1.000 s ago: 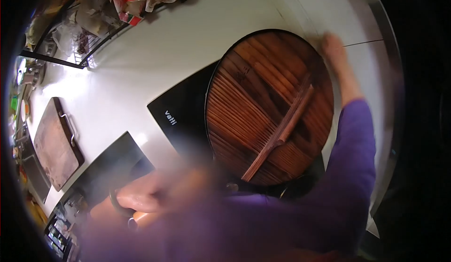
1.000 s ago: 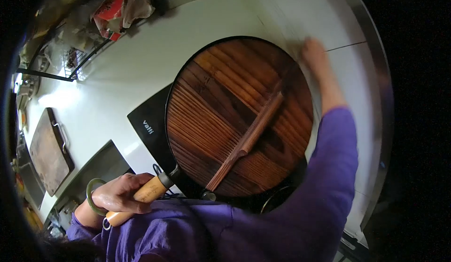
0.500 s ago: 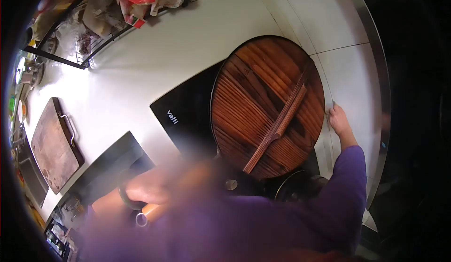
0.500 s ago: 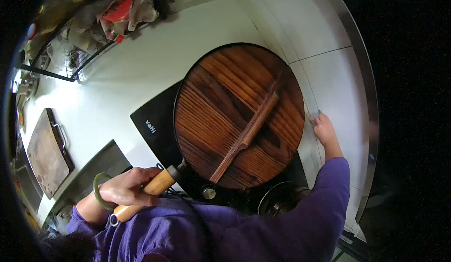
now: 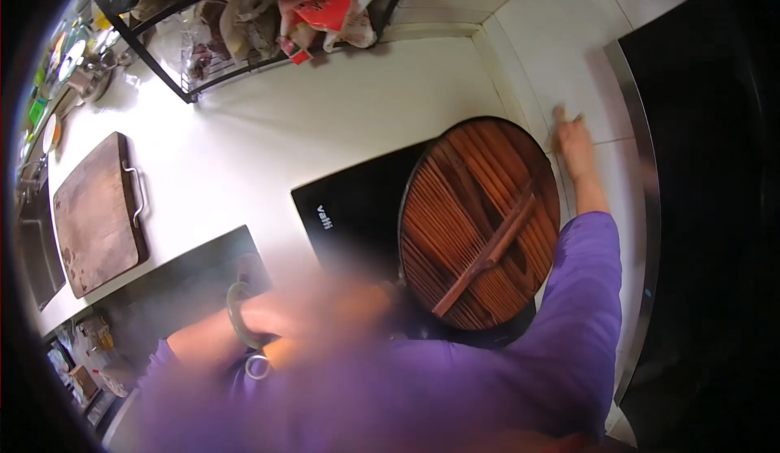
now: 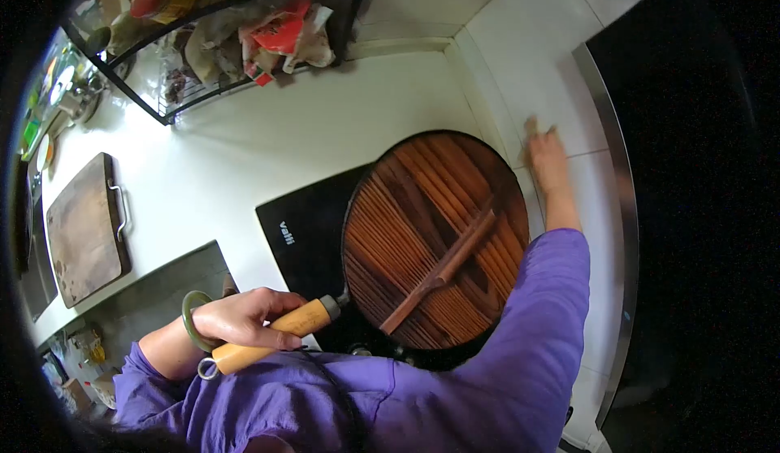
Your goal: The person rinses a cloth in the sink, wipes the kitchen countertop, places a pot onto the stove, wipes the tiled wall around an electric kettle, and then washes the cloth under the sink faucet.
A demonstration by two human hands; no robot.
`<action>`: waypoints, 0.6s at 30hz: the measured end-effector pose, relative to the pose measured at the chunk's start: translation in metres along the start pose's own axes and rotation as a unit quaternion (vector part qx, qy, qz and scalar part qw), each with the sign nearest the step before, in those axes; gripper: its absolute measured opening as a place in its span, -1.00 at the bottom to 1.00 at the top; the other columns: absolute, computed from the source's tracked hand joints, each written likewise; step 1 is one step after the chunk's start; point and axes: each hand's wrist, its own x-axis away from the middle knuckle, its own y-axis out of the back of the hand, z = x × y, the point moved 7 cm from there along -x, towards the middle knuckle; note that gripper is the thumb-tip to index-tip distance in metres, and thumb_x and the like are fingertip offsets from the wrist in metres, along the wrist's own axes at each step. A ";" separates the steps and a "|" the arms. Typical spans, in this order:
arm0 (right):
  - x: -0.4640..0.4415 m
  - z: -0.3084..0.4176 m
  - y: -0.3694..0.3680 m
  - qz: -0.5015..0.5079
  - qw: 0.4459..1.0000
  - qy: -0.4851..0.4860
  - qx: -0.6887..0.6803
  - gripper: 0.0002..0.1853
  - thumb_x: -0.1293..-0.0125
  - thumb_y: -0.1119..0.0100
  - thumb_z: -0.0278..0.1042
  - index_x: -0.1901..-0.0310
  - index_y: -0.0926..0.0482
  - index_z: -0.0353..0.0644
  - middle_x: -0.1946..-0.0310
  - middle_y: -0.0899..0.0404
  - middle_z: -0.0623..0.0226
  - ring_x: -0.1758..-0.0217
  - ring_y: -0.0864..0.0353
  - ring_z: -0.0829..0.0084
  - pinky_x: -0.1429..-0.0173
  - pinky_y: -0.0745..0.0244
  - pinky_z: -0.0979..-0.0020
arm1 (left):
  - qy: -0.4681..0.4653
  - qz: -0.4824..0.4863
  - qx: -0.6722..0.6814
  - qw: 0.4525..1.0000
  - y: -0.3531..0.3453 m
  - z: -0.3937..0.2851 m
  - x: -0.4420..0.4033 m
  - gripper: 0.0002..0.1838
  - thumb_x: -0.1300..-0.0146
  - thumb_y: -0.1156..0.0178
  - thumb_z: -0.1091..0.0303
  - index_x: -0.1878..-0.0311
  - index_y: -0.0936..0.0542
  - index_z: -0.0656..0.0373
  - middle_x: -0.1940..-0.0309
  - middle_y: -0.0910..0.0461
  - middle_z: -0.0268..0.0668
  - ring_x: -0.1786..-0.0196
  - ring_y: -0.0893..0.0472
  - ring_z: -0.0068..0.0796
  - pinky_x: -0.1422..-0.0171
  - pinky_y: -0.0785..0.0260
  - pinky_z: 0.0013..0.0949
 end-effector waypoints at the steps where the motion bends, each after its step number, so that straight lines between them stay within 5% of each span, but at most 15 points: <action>1: 0.011 0.003 -0.042 -0.007 0.998 0.001 -0.065 -0.79 -0.09 0.03 -0.47 0.20 -0.46 -0.21 0.20 -0.41 0.12 0.12 -0.41 0.11 0.03 -0.37 0.21 | -0.023 0.014 0.032 0.999 0.000 0.004 0.001 -0.48 -0.11 -0.24 0.29 -0.08 -0.38 0.39 0.23 -0.54 -0.22 0.14 -0.49 -0.51 0.02 -0.32 -0.46; 4: 0.057 0.016 -0.048 0.009 0.988 0.002 -0.155 -0.77 -0.09 0.00 -0.40 0.20 -0.46 -0.26 0.25 -0.42 0.10 0.12 -0.39 0.06 -0.01 -0.33 0.17 | -0.046 0.064 0.025 0.997 0.000 -0.005 0.003 -0.49 -0.19 -0.19 0.26 -0.12 -0.35 0.39 0.19 -0.54 -0.22 0.10 -0.48 -0.52 -0.03 -0.31 -0.45; 7: 0.091 0.010 -0.032 0.080 0.987 -0.012 -0.137 -0.79 -0.10 0.01 -0.41 0.22 -0.47 -0.27 0.23 -0.41 0.12 0.06 -0.37 0.11 -0.03 -0.32 0.21 | 0.039 0.047 -0.030 0.998 0.002 -0.020 0.012 -0.50 -0.22 -0.16 0.26 -0.13 -0.34 0.38 0.20 -0.54 -0.25 0.13 -0.48 -0.56 0.00 -0.32 -0.48; 10: 0.098 0.005 0.003 0.138 0.987 0.073 0.024 -0.82 -0.11 0.01 -0.42 0.27 -0.51 -0.25 0.19 -0.40 0.16 0.01 -0.34 0.17 -0.04 -0.32 0.25 | 0.025 0.067 0.020 0.997 0.001 -0.008 0.019 -0.48 -0.24 -0.14 0.22 -0.15 -0.32 0.37 0.23 -0.54 -0.28 0.17 -0.48 -0.58 0.03 -0.32 -0.50; 12: 0.098 -0.015 0.046 -0.009 0.991 -0.102 0.090 -0.84 -0.13 0.04 -0.42 0.38 -0.56 -0.21 0.20 -0.41 0.22 -0.01 -0.32 0.23 -0.03 -0.33 0.27 | 0.009 0.080 0.038 0.996 0.003 0.007 0.029 -0.49 -0.26 -0.11 0.20 -0.15 -0.32 0.36 0.22 -0.54 -0.27 0.16 -0.49 -0.56 0.01 -0.32 -0.49; 16: 0.095 -0.019 0.053 -0.044 0.967 -0.245 0.061 -0.84 -0.12 0.00 -0.41 0.46 -0.58 -0.23 0.25 -0.46 0.19 0.05 -0.39 0.16 0.01 -0.37 0.24 | 0.110 0.027 -0.083 0.990 0.003 -0.004 0.060 -0.49 -0.28 -0.08 0.18 -0.15 -0.32 0.36 0.20 -0.53 -0.25 0.14 -0.48 -0.55 0.00 -0.31 -0.48; 18: 0.100 -0.039 0.034 0.027 0.930 -0.361 -0.061 -0.89 -0.03 -0.11 -0.43 0.44 -0.58 -0.25 0.33 -0.53 0.06 0.16 -0.50 0.00 0.12 -0.45 0.12 | 0.016 0.035 -0.042 0.998 0.004 0.003 0.073 -0.52 -0.29 -0.06 0.20 -0.15 -0.34 0.36 0.17 -0.53 -0.23 0.11 -0.47 -0.54 -0.02 -0.31 -0.47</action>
